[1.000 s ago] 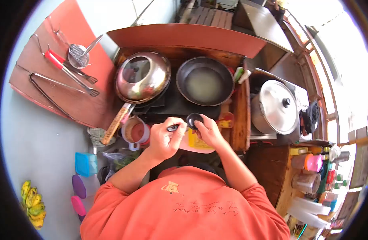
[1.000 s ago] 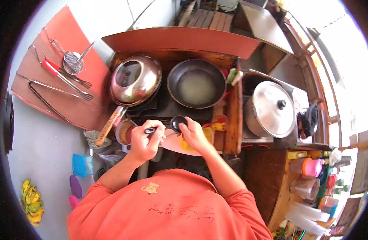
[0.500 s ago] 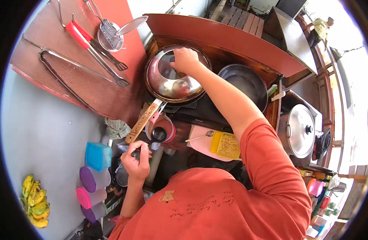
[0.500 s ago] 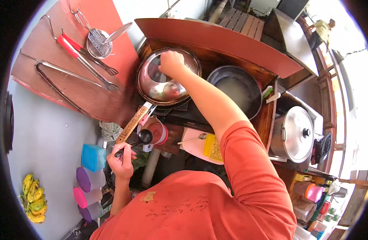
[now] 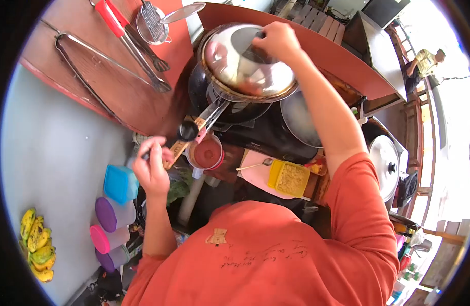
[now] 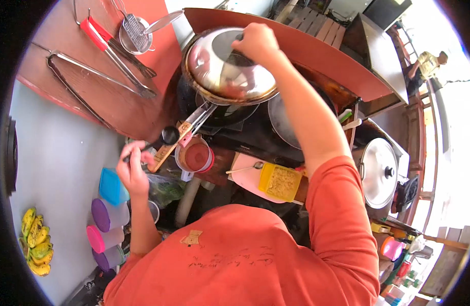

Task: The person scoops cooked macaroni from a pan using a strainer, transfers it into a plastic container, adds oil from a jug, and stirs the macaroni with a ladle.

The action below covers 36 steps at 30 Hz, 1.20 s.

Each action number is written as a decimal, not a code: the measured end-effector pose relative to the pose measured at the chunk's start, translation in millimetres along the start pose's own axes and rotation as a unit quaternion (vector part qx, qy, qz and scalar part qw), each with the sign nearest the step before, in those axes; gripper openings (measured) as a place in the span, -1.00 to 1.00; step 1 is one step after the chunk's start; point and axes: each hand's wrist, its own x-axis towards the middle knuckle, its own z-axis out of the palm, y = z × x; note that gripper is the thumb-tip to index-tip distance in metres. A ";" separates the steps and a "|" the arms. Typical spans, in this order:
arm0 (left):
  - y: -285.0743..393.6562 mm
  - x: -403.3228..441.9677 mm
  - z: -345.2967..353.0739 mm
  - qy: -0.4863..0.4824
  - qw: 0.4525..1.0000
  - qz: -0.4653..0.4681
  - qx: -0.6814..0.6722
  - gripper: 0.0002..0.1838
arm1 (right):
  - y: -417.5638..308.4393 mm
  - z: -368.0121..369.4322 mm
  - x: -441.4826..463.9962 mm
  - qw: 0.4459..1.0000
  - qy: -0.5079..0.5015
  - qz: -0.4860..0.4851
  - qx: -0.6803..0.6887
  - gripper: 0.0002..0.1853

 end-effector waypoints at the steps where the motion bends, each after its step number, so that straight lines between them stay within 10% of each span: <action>1: -3.6 12.9 4.1 -0.013 1.000 -0.003 0.007 -0.77 | 5.6 -19.7 -3.0 0.999 0.011 -0.006 -0.032 -0.50; 12: -72.5 160.6 146.6 -0.203 0.919 0.242 0.237 -0.72 | 78.1 -132.0 -103.8 0.993 0.044 0.080 -0.072 -0.59; 36: -174.2 177.8 212.7 -0.295 0.877 0.244 0.291 -0.73 | 168.0 -124.7 -253.6 0.974 0.010 0.219 -0.058 -0.51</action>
